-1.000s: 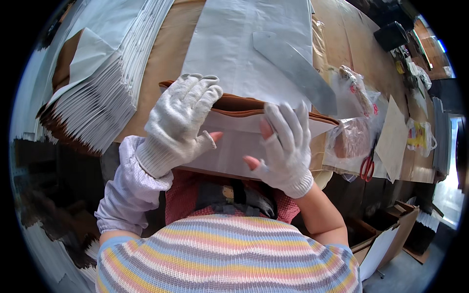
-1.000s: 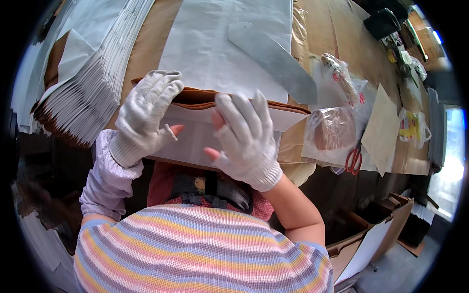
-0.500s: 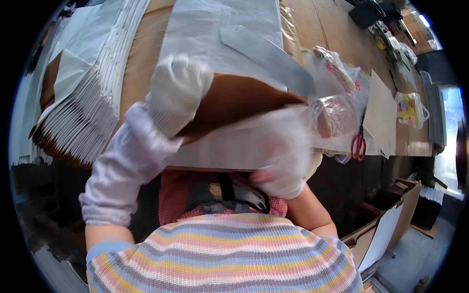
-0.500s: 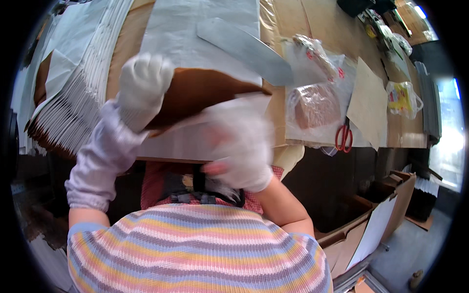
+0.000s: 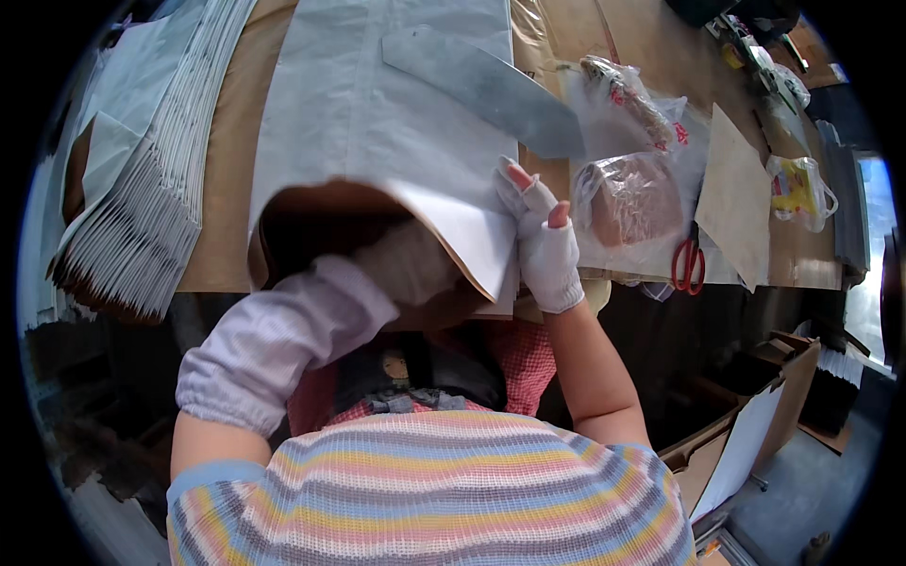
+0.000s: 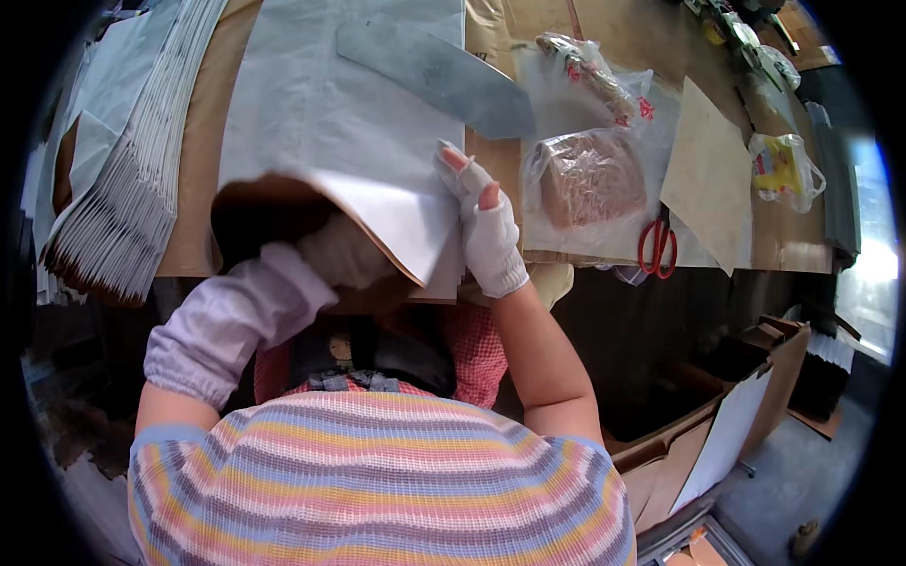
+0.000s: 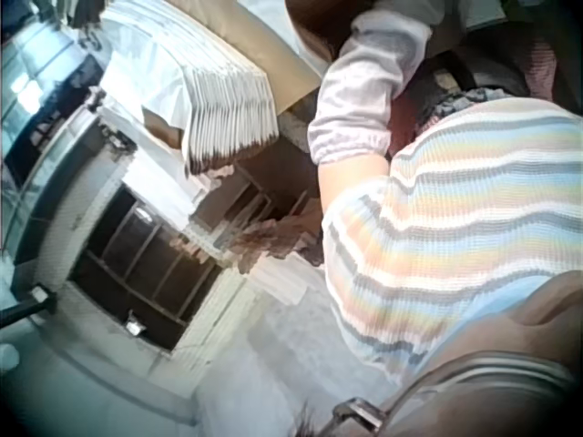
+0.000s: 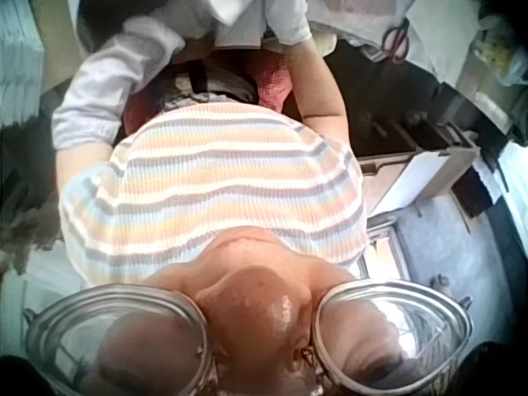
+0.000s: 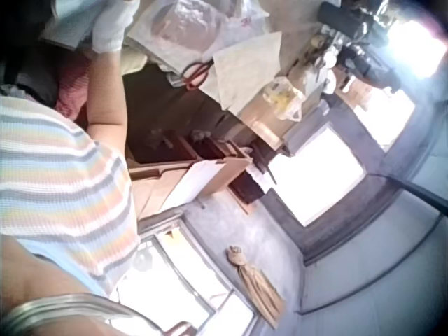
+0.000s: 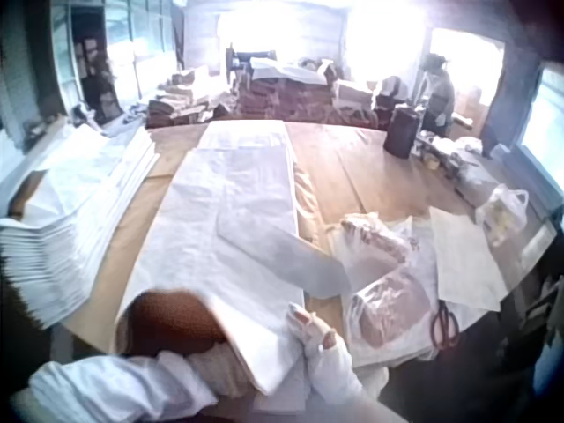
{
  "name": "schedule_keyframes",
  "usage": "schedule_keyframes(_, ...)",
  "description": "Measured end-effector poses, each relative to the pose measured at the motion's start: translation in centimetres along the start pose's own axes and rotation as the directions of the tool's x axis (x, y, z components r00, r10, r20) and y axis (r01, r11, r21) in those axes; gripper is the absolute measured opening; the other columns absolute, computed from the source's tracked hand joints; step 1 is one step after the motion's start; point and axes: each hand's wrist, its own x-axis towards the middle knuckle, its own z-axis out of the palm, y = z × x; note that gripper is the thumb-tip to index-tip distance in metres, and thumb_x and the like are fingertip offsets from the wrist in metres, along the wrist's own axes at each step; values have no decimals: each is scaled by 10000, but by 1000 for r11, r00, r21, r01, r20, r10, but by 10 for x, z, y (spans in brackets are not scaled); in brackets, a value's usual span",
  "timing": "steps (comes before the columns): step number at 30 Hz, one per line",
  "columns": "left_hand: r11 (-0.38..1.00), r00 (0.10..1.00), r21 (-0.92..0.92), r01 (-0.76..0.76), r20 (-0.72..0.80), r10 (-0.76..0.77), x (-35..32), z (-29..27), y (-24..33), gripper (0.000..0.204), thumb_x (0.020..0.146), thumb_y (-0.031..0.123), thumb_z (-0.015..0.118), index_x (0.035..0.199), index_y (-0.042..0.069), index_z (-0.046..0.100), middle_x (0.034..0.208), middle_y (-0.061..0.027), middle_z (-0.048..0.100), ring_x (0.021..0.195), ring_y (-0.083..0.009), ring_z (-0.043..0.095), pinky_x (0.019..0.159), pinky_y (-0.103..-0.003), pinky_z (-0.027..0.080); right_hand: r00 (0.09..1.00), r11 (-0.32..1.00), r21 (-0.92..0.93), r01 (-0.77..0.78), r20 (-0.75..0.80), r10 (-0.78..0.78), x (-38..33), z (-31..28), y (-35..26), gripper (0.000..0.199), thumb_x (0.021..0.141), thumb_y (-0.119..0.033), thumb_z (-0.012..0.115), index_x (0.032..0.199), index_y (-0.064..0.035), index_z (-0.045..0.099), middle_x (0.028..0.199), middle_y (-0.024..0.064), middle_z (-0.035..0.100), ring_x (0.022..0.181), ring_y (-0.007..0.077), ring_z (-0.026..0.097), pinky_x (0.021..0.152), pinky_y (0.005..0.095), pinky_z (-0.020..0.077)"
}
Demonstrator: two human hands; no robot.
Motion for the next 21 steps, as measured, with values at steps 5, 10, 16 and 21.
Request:
schedule_keyframes(5,997,853,-67,42,522,-1,41,-16,-29,601,1011,368,526,1499,19,489,1530,-185,517,1369,-345,513,1140,-484,393,996,866,-498,36,88,10,6,13,-15,697,967,-344,650,1516,40,459,1564,208,489,1444,327,472,1244,466,294)
schedule_keyframes(10,984,356,-100,148,933,41,52,-47,-73,648,1033,411,474,1571,54,421,1580,-157,478,1477,-314,416,1235,-491,276,912,139,-911,388,358,-198,9,28,-1,748,835,-364,720,1427,50,527,1526,261,492,1437,432,442,1248,535,285)
schedule_keyframes(16,759,540,59,649,666,-514,25,-7,-105,674,1052,438,464,1604,64,364,1679,-108,352,1567,-269,275,1296,-434,154,905,-11,-922,386,381,-188,14,45,2,685,758,-294,762,1321,62,604,1488,259,521,1393,433,475,1236,576,285)
schedule_keyframes(21,706,548,-123,697,727,-414,24,-41,-119,583,983,355,598,1475,51,528,1534,-151,522,1359,-356,528,1157,-416,419,903,-84,-917,391,399,-159,17,48,2,720,726,-306,791,1315,64,605,1466,260,536,1373,438,486,1229,587,290)
